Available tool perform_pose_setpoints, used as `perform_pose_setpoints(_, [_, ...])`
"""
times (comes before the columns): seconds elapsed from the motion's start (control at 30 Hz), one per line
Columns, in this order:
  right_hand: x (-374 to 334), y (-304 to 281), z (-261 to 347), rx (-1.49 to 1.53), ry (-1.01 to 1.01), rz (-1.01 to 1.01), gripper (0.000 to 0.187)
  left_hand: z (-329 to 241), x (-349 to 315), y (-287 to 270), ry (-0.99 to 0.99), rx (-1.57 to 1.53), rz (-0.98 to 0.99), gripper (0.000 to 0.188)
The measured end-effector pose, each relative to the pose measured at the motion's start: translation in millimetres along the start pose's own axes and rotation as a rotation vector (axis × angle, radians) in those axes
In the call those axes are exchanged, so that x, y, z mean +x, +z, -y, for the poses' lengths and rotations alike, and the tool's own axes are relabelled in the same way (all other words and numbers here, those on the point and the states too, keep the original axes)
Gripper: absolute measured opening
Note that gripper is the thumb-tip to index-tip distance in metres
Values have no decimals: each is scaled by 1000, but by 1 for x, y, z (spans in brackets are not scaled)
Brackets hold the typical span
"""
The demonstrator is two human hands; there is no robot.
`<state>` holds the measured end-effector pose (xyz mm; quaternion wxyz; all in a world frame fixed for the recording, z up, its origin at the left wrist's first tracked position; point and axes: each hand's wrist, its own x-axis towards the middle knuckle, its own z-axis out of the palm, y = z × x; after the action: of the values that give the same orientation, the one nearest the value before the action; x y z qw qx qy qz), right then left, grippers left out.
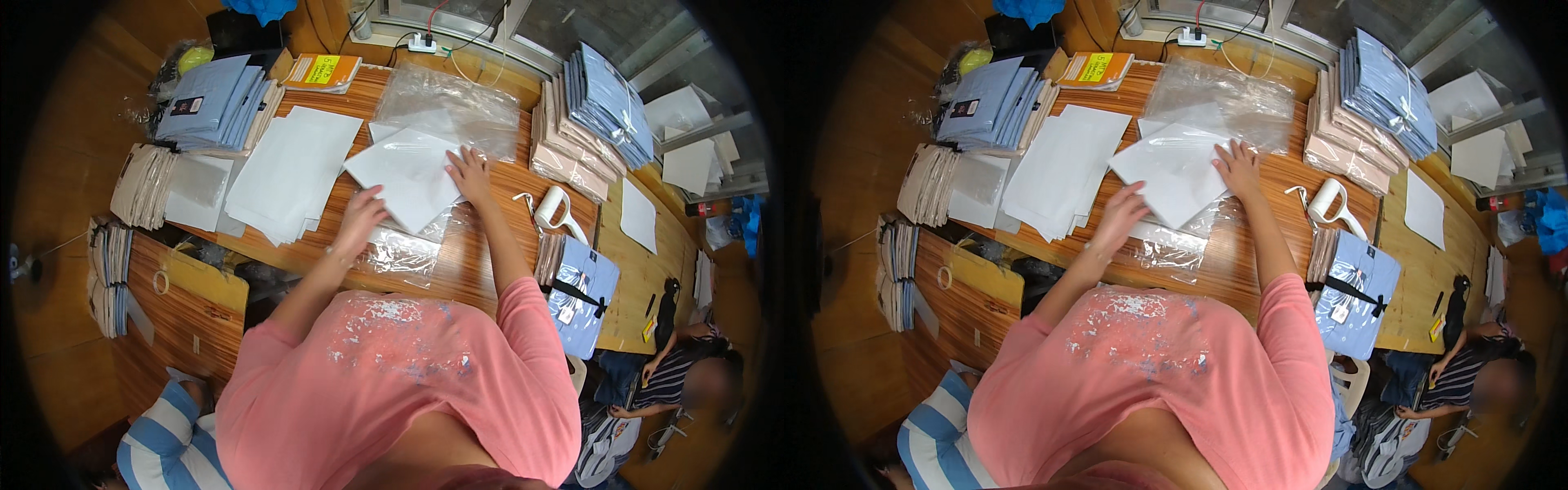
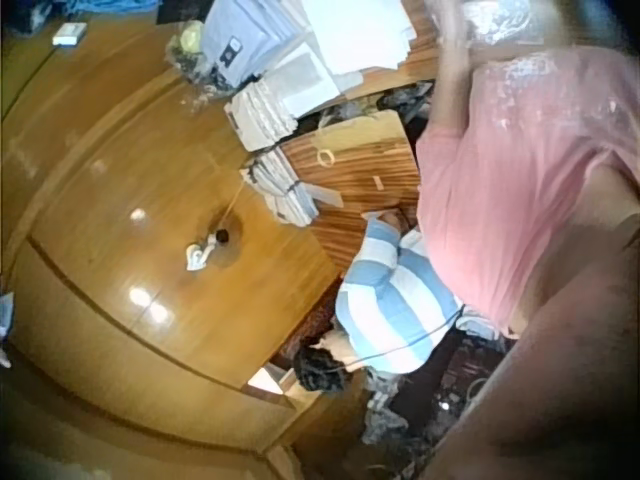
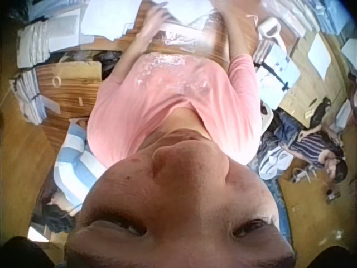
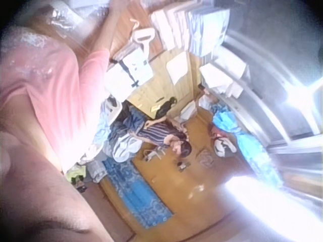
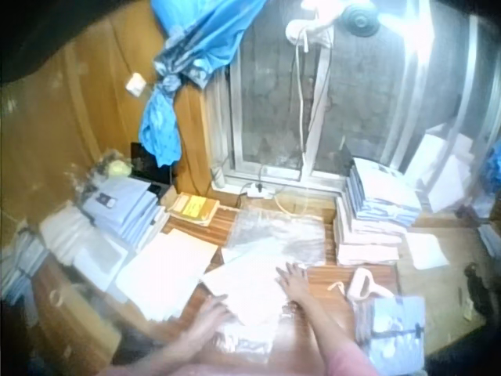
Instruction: The person packages sheets of white paper into clear plastic bags by hand, sliding small stacks of paper into the bags and flattening them on a wooden desk.
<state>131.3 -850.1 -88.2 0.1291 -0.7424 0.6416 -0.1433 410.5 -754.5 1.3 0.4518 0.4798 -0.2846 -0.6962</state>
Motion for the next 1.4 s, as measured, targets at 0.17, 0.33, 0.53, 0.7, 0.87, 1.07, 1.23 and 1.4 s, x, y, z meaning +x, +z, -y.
perform_pose_setpoints(0.17, [23,-8,4,-203,343,-58,52,-32,-30,-84,701,858,-592,43])
perform_pose_setpoints(0.33, [-3,-2,12,-111,75,-147,55,-52,-42,-136,513,167,-828,47])
perform_pose_setpoints(0.53, [-9,2,17,-138,39,-4,58,-8,-30,-170,346,114,-904,62])
perform_pose_setpoints(0.7, [27,-12,33,65,-146,111,56,8,-14,-155,492,608,-969,83])
perform_pose_setpoints(0.87, [43,-9,17,-60,14,55,53,-5,-13,-97,608,791,-723,82])
perform_pose_setpoints(1.07, [65,-20,13,-216,456,158,53,0,-4,-49,768,1039,-324,65])
perform_pose_setpoints(1.23, [51,-6,6,-12,17,-51,53,10,5,-26,728,1187,86,41])
perform_pose_setpoints(1.4, [70,-15,13,-37,191,297,51,33,8,-35,523,1442,316,35])
